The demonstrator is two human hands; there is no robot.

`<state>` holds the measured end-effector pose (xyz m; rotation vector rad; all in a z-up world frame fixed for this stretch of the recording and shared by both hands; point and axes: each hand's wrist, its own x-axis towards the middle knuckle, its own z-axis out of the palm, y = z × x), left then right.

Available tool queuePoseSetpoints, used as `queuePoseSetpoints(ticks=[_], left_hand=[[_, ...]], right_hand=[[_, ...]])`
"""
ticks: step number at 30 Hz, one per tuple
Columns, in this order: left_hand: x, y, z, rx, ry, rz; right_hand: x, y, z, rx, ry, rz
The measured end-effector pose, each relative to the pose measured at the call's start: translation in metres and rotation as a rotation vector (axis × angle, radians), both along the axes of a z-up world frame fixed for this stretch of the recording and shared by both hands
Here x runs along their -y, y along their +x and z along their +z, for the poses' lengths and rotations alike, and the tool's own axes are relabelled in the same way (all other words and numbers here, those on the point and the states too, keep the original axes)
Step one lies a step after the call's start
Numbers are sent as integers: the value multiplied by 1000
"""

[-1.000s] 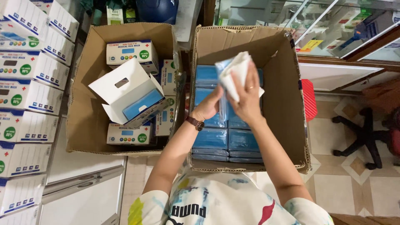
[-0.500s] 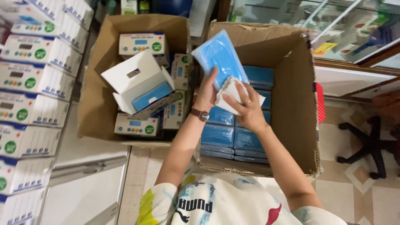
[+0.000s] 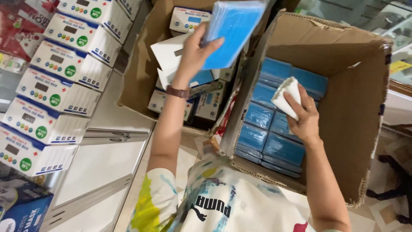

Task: The person places stacks of blue face masks and white inserts into cardboard boxes by hand.

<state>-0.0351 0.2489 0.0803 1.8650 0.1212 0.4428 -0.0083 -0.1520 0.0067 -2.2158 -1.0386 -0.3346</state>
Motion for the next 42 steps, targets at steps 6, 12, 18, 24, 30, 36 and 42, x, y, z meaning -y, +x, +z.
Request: queuePoseSetpoints(ticks=[6,12,18,24,30,36,42], left_hand=[[-67,-22,-15,-178,589,53],[-101,-5,-108,-418,711,-6],[-112,19,-166,-654,791,-147],[-138,40,-250,-750,637,-203],[-129,39,-272,-824,649,-194],[-99,45,-264,-966,1060,18],[-54,35,-158,-1009,881,-67]], right_hand=[[-3,1,-9,-93,-12,6],[-7,0,-13,-90,-31,-4],[-10,-1,-13,-113,-67,-12],[-12,0,-12,-120,-110,-14],[-12,2,-15,-117,-126,-8],[-11,3,-17,-129,-136,-14],[-11,1,-20,-128,-144,-7]])
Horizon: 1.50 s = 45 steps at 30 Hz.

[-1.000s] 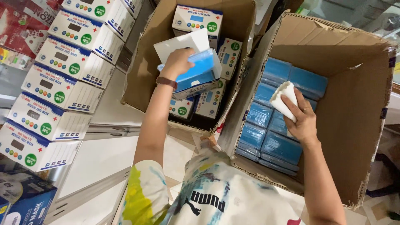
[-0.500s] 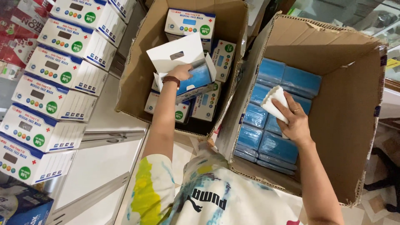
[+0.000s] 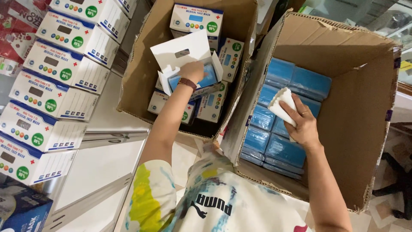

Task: The person places stacks of blue face masks and white inserts into cardboard boxes by hand.

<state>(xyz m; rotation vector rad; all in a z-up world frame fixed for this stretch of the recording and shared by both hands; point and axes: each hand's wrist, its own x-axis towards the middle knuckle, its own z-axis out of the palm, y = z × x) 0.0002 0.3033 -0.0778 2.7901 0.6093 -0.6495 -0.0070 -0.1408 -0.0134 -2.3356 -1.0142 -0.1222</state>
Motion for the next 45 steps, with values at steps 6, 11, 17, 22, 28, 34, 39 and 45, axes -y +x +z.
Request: queuePoseSetpoints(ticks=[6,11,17,22,28,34,39,45], left_hand=[[-11,-2,-38,-280,-218,76],[-18,1,-65,-220,-207,88],[-9,9,-61,-147,-69,-31],[51,35,-12,261,141,-318],[204,86,96,816,-273,-416],[302,159,24,782,-371,-511],[319,243,-295,488,-631,-222],[308,210,-314,353,-1140,722]], right_hand=[[-1,0,-1,-12,0,14],[0,1,-4,-8,-18,17],[23,13,8,-81,206,-131],[60,32,5,-468,752,-530],[79,37,32,-645,1386,-626],[65,29,31,-651,1488,-581],[53,21,43,-774,1494,-657],[50,22,25,-1062,1435,-757]])
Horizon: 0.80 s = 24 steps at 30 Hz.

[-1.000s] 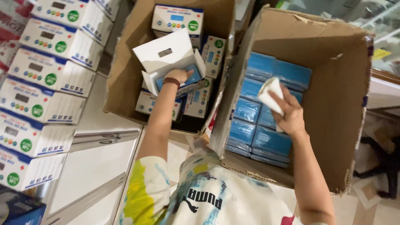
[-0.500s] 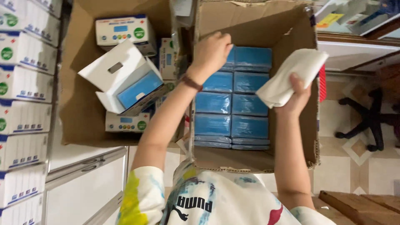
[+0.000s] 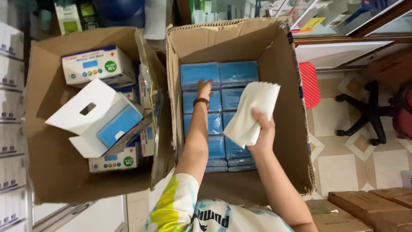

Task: The person places stacks of blue face masks and white inserts into cardboard boxes by hand.

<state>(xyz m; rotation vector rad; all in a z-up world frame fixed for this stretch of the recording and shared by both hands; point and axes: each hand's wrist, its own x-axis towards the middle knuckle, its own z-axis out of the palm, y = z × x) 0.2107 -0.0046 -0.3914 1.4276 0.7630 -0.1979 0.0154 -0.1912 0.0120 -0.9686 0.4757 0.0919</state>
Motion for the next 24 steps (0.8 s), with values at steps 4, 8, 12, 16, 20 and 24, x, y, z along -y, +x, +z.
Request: queuePoseSetpoints(ticks=[4,8,12,16,20,24], left_hand=[[-10,12,-73,80,-456,348],[-5,14,-71,-36,-700,721],[-3,15,-52,-124,-707,785],[-18,24,-21,-154,-622,658],[-23,24,23,-79,-341,510],[-22,15,39,294,-136,112]], right_hand=[[-5,3,1,-61,125,16],[-1,6,-12,-108,169,27],[-2,9,-7,-259,121,-9],[-1,10,-8,-156,196,15],[2,13,-12,-77,206,29],[8,21,-20,21,24,-21]])
